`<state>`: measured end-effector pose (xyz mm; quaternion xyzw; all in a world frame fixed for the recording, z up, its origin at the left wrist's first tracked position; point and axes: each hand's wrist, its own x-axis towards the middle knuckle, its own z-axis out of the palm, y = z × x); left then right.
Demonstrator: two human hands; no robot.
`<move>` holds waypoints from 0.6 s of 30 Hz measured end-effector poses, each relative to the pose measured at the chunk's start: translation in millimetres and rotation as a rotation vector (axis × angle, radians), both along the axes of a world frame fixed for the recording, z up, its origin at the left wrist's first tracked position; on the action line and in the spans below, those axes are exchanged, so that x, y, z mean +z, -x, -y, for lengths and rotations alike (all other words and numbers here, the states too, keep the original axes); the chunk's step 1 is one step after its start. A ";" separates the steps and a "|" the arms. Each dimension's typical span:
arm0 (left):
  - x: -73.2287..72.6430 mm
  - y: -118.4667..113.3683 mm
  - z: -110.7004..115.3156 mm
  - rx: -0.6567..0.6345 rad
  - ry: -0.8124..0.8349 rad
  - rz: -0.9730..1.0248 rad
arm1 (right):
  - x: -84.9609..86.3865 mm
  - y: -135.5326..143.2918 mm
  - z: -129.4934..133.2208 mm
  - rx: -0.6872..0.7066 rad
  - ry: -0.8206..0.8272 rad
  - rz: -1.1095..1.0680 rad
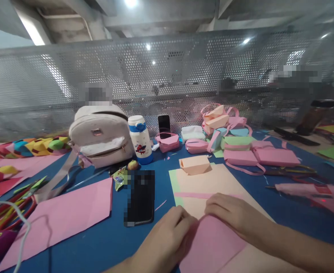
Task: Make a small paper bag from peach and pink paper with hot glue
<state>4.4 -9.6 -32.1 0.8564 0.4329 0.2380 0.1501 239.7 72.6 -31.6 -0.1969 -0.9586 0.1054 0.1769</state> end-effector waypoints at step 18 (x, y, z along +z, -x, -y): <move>3.8 10.5 -1.4 -0.215 -0.372 -0.259 | -10.4 -5.3 -4.6 0.133 -0.397 -0.126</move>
